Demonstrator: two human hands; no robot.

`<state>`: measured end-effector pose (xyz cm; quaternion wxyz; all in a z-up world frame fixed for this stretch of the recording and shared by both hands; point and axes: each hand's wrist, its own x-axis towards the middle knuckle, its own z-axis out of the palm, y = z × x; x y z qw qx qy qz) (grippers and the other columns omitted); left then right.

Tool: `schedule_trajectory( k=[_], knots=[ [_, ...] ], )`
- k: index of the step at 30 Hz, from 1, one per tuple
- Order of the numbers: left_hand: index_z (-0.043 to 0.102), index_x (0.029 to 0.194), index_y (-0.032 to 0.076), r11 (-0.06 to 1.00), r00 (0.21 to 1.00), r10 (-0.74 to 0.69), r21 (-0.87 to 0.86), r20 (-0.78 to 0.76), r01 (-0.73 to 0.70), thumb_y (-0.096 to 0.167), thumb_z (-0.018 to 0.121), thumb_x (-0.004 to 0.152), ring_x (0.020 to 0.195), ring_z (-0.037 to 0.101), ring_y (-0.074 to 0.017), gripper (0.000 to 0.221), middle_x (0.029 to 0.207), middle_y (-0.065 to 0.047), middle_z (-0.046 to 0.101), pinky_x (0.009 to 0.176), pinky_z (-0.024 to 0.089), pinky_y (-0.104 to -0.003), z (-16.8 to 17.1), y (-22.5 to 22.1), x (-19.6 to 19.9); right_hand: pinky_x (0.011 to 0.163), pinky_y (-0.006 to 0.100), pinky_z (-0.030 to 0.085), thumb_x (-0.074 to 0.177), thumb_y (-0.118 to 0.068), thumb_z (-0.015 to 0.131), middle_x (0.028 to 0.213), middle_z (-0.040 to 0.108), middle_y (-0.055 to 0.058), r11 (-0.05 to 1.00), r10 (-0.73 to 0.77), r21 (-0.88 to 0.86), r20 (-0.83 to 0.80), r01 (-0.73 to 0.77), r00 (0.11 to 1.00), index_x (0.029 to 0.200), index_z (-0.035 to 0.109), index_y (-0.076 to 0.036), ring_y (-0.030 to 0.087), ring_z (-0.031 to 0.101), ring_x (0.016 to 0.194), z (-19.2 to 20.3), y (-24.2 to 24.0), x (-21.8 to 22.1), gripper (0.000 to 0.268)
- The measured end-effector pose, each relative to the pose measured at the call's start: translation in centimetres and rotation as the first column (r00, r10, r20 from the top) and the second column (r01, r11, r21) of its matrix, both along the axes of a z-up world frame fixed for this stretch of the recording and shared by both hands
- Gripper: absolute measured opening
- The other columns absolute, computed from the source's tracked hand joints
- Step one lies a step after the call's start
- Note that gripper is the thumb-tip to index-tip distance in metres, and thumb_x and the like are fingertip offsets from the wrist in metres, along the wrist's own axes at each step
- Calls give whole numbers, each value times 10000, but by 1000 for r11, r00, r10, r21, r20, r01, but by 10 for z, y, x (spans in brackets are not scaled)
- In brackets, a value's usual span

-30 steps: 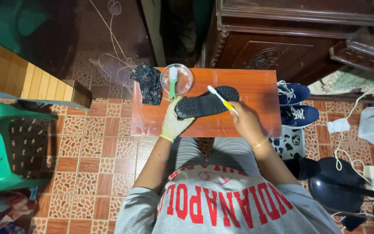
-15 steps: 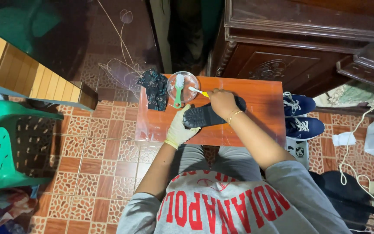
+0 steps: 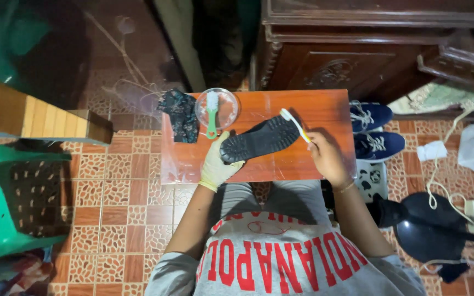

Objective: A person uses a toothbrush to apply and spread a white substance, likely glue or cleaner, onto the bottom of a black shoe sole.

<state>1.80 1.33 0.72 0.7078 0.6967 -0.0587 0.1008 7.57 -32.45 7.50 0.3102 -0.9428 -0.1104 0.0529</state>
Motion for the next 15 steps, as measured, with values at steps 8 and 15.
schedule_trajectory(
  k=[8, 15],
  knots=[
    [421, 1559, 139, 938, 984, 167, 295, 66, -179, 324, 983, 605, 1346, 536, -273, 1123, 1493, -155, 516, 1152, 440, -380, -24, -15, -9, 1050, 510, 455, 959, -119, 614, 1206, 711, 87, 985, -165, 53, 86, 161, 982, 1400, 579, -218, 354, 650, 1168, -71, -42, -27, 453],
    [636, 1395, 226, 821, 962, 174, 508, 212, -261, 355, 916, 731, 1351, 536, -315, 732, 1557, -149, 407, 1156, 448, -392, -28, -18, -10, 880, 479, 559, 967, -156, 627, 1148, 742, 164, 999, 30, -36, 318, -19, 948, 1393, 653, -263, 365, 705, 1062, -63, 4, -52, 440]
  ],
)
